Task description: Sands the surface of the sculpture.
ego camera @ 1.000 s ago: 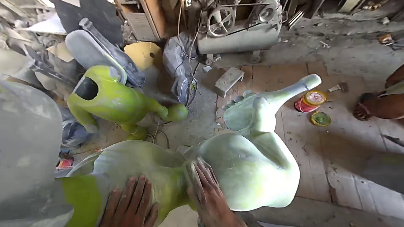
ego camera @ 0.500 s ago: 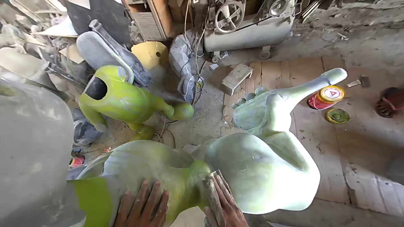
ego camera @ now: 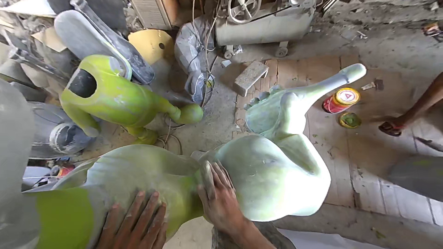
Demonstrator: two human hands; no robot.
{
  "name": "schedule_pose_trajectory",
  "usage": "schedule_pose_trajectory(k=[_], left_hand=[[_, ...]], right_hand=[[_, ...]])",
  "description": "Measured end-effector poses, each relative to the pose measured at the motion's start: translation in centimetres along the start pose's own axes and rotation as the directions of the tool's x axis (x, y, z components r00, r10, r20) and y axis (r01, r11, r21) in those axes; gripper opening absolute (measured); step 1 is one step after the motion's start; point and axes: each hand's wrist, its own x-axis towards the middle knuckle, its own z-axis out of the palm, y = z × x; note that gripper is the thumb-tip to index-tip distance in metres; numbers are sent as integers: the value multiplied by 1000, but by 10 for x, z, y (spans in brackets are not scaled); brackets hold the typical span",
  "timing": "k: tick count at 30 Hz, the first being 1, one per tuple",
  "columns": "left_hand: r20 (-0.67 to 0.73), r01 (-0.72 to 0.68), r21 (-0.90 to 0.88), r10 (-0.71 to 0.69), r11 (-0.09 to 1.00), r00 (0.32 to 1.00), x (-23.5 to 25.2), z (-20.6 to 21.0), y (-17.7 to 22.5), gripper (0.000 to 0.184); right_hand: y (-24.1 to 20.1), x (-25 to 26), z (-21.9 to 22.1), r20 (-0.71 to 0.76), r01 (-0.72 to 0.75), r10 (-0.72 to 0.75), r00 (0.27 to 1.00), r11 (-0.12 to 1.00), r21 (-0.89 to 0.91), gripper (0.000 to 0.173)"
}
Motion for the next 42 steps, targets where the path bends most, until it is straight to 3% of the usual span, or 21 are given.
schedule_pose_trajectory(k=[2,5,7,10,12,15,18,21,23,27,29,31,34,39,42], left_hand=[[1,-5,-3,5,1000,1000,2,-2,0,43],[12,-8,-6,8,1000,1000,4,-4,0,43],[38,3,-6,-3,1000,999,3,-6,2,47],[20,13,-2,-13,1000,1000,1,0,5,52],[-30,11,23,-10,1000,999,5,7,5,50],[-30,18,71,-16,997,999,10,9,4,46],[-5,41,88,-40,995,999,8,8,8,48],[10,26,82,-27,996,1000,8,8,7,51],[-22,11,40,-10,999,1000,10,8,4,48],[-45,-22,-28,21,999,999,7,1,3,45],[-59,-30,-41,28,999,998,5,2,5,45],[-60,-31,-57,27,998,998,1,3,7,45],[-131,-31,-98,18,995,991,2,9,5,39],[-6,-114,-238,116,965,993,-21,-18,-17,36],[12,-197,-126,200,972,980,-31,-13,-19,44]], right_hand=[[0,10,-8,108,-65,60,992,997,49,58],[-3,-44,-24,4,19,-19,1000,992,128,58],[-8,-61,-29,41,-6,0,999,991,136,61],[-4,-10,-7,8,-14,14,1000,1000,-3,57],[-4,24,-6,80,-73,74,994,997,-15,54],[-4,-18,-17,-16,-11,12,1000,998,55,56],[-8,-54,-31,46,-32,27,999,992,119,60],[-1,-4,-6,-15,4,-4,1000,1000,-19,57],[-2,25,-5,74,-37,39,996,999,-29,56],[-2,-38,-20,-6,19,-18,1000,993,121,59],[-1,-44,-24,32,-1,-4,999,989,146,60],[4,-10,-13,61,-6,2,998,998,60,58],[4,42,-12,301,-109,101,948,994,9,58],[5,-47,-48,163,-20,-14,986,979,204,61],[12,-37,-38,135,34,-58,989,984,172,59]])
